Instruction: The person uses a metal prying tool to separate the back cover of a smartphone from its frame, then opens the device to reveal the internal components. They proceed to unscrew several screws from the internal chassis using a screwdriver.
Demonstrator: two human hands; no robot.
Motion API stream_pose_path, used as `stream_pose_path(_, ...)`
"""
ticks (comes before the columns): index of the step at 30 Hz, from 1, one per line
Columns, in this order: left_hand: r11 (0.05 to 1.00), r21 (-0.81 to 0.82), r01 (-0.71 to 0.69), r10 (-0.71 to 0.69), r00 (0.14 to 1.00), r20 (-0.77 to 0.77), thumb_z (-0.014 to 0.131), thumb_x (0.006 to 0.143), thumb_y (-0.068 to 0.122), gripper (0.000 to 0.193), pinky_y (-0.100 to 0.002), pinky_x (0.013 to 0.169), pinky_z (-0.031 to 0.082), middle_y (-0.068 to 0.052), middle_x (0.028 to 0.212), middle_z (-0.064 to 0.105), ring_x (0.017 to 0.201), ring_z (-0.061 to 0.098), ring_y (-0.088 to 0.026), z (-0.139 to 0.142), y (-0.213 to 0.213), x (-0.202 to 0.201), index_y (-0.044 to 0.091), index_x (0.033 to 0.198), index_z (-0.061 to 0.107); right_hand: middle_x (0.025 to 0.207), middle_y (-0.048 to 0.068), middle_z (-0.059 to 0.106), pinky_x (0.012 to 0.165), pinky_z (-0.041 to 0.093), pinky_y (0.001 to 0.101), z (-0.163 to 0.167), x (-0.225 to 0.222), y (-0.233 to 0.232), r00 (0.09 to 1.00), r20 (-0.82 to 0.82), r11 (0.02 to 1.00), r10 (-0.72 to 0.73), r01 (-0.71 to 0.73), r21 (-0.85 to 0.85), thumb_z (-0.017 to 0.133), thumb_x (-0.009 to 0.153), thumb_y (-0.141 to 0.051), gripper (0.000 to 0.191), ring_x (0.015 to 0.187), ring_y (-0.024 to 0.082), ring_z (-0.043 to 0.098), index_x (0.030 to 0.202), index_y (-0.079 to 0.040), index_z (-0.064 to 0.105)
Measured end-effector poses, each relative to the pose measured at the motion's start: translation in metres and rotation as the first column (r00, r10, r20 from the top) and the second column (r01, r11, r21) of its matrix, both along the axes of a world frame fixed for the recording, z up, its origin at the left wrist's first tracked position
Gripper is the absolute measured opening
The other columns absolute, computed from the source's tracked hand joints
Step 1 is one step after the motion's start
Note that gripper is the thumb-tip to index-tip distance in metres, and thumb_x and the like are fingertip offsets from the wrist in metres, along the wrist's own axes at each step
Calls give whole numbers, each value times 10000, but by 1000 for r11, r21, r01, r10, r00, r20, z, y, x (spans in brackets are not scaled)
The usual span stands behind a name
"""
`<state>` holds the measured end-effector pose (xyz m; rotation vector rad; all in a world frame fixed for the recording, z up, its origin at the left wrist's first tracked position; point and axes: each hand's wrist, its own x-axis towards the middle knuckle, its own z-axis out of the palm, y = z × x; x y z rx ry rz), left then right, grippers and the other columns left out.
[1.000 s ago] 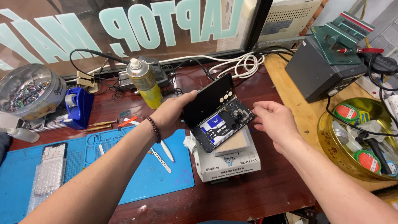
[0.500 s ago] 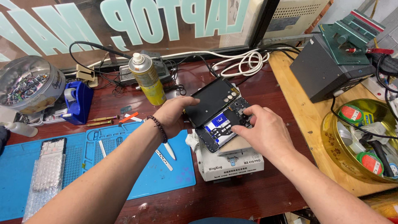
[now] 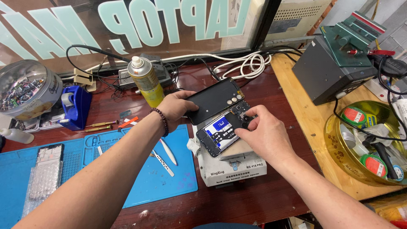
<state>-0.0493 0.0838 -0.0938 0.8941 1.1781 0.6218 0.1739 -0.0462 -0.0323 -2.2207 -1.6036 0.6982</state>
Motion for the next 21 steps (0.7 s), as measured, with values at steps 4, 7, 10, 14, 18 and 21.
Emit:
stream_pose_path(4, 999, -43, 4, -5, 1000, -24, 681, 821, -38, 583, -446, 797, 623, -116, 1146, 709, 987, 704, -240, 1, -4, 2, 118, 1373, 581, 854, 47, 665, 743, 576, 355, -2, 0, 1, 999, -29, 998, -21, 22, 58, 858, 759, -239, 541, 796, 175, 689, 1222, -98, 615)
stream_pose_path(7, 998, -62, -10, 7, 999, -44, 705, 822, -3, 643, -448, 809, 618, -133, 1193, 697, 1017, 703, -253, 3, -7, 2, 124, 1425, 520, 836, 45, 672, 735, 572, 347, -2, 2, 1, 996, -83, 998, -45, 49, 44, 836, 778, -204, 486, 781, 170, 676, 1214, -113, 641)
stream_pose_path(10, 999, -19, -50, 48, 991, -127, 742, 834, 81, 652, -438, 811, 611, -132, 1224, 680, 1045, 693, -247, 6, -10, -1, 119, 1436, 494, 871, 21, 670, 698, 576, 313, 1, 5, 2, 964, -242, 989, -113, 132, 64, 792, 798, -119, 440, 778, 143, 667, 1215, -96, 654)
stream_pose_path(14, 888, 434, -151, 352, 830, -433, 774, 880, 238, 409, -341, 813, 585, -113, 1120, 757, 961, 732, -193, 14, -22, -12, 60, 1239, 692, 888, 28, 722, 648, 537, 274, 8, 6, 6, 824, -558, 980, -99, 177, 89, 711, 865, -71, 402, 762, 101, 650, 1259, -51, 637)
stream_pose_path(18, 883, 388, -264, 317, 945, -81, 772, 866, 248, 349, -323, 604, 534, -106, 876, 736, 689, 641, -170, 26, -47, -3, -40, 1063, 779, 932, 43, 748, 641, 517, 238, 12, -10, 10, 680, -732, 989, 34, 83, 124, 703, 860, -54, 452, 767, 75, 651, 1305, -33, 623)
stream_pose_path(21, 984, 133, -120, 96, 980, 172, 746, 868, 267, 279, -303, 592, 562, -3, 797, 694, 664, 657, -120, 32, -75, 6, 39, 1027, 721, 936, 46, 767, 650, 536, 229, 10, -36, 15, 667, -733, 988, 134, -33, 150, 706, 828, -45, 495, 775, 71, 673, 1315, -32, 618)
